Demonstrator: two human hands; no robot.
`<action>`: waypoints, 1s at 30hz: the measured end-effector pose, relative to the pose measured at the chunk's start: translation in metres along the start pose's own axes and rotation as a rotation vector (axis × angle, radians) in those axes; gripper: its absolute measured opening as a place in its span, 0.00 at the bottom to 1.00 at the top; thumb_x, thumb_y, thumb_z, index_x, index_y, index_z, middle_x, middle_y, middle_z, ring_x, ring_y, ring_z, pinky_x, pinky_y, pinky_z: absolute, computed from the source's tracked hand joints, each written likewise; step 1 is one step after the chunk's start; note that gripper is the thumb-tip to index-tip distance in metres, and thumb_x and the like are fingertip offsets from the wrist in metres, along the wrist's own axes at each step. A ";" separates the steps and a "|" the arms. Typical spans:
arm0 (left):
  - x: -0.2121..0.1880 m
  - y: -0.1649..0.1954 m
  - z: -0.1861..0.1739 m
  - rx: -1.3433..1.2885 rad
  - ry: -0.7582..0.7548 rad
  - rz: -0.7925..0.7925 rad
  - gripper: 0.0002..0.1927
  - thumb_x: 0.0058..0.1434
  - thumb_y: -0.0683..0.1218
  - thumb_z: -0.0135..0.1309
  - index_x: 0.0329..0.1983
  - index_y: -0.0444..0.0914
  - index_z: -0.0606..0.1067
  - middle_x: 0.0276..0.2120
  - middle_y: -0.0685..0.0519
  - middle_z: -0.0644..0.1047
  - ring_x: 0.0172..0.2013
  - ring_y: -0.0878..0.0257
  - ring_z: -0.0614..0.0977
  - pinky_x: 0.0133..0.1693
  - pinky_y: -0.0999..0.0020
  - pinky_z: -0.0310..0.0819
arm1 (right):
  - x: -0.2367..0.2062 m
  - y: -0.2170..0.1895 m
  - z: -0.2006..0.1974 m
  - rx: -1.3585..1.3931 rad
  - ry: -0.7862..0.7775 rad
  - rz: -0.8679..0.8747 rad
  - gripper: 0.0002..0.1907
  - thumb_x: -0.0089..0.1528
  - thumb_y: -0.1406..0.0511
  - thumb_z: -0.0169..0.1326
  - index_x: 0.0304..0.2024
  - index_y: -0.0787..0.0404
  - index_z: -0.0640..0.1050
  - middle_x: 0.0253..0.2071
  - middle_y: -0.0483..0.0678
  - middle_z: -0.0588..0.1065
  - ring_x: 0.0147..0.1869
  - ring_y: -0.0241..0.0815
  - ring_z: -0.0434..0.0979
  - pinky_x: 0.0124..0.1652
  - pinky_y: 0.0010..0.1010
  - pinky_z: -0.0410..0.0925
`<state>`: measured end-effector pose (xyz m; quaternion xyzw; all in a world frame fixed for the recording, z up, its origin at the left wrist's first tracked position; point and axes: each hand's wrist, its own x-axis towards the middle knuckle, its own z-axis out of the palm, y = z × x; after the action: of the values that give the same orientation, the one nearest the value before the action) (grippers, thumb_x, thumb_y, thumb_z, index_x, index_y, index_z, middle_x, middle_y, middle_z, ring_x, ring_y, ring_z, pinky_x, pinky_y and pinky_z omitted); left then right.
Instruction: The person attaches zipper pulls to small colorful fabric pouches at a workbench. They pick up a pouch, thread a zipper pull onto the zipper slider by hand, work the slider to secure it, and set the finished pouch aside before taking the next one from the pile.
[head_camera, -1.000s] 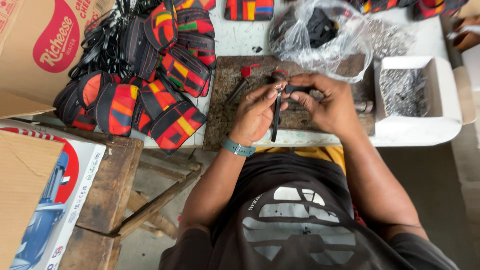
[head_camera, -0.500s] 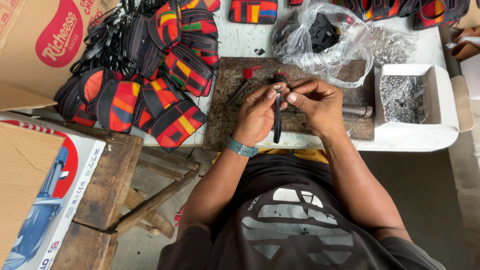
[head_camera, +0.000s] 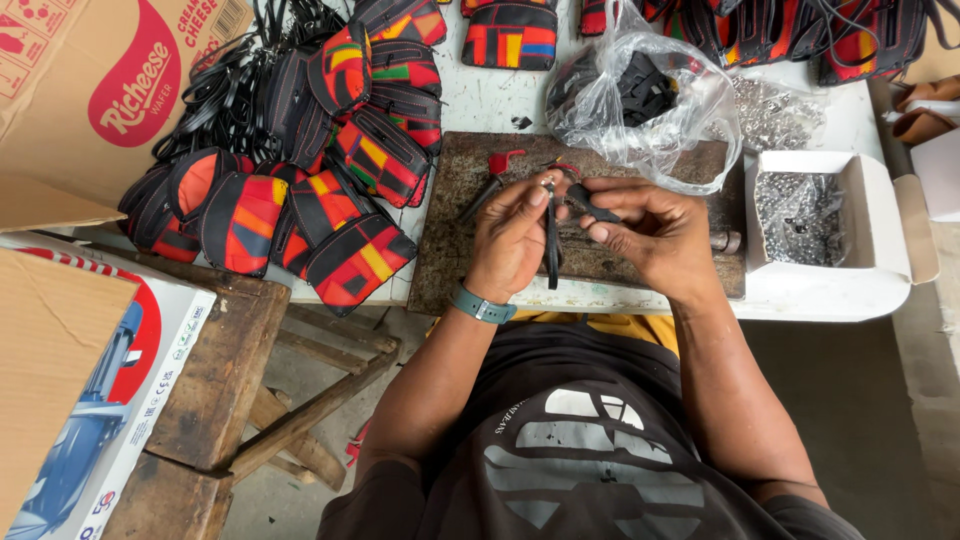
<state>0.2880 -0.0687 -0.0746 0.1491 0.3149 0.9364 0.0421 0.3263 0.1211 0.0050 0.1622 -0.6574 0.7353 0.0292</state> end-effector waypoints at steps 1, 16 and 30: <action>0.000 0.000 0.001 0.003 -0.026 0.018 0.11 0.73 0.40 0.54 0.56 0.33 0.80 0.52 0.45 0.81 0.54 0.59 0.79 0.53 0.62 0.74 | 0.000 0.000 0.000 -0.024 -0.011 -0.032 0.13 0.59 0.79 0.62 0.47 0.70 0.80 0.60 0.57 0.76 0.53 0.40 0.82 0.54 0.29 0.77; -0.012 0.001 0.014 -0.013 -0.153 -0.080 0.12 0.68 0.37 0.60 0.54 0.33 0.78 0.49 0.48 0.81 0.47 0.61 0.82 0.53 0.63 0.77 | -0.013 -0.024 0.008 -0.400 0.090 -0.248 0.07 0.58 0.75 0.67 0.39 0.68 0.83 0.43 0.54 0.80 0.42 0.34 0.78 0.34 0.22 0.68; -0.018 0.012 0.017 -0.036 -0.239 -0.202 0.10 0.66 0.34 0.61 0.51 0.32 0.80 0.47 0.46 0.82 0.48 0.60 0.83 0.55 0.64 0.78 | -0.023 -0.049 -0.001 -0.330 -0.119 -0.303 0.08 0.59 0.73 0.66 0.41 0.66 0.83 0.43 0.53 0.82 0.49 0.40 0.85 0.50 0.27 0.76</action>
<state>0.3108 -0.0715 -0.0587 0.2264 0.3042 0.9084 0.1762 0.3598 0.1325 0.0452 0.2953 -0.7375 0.5941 0.1266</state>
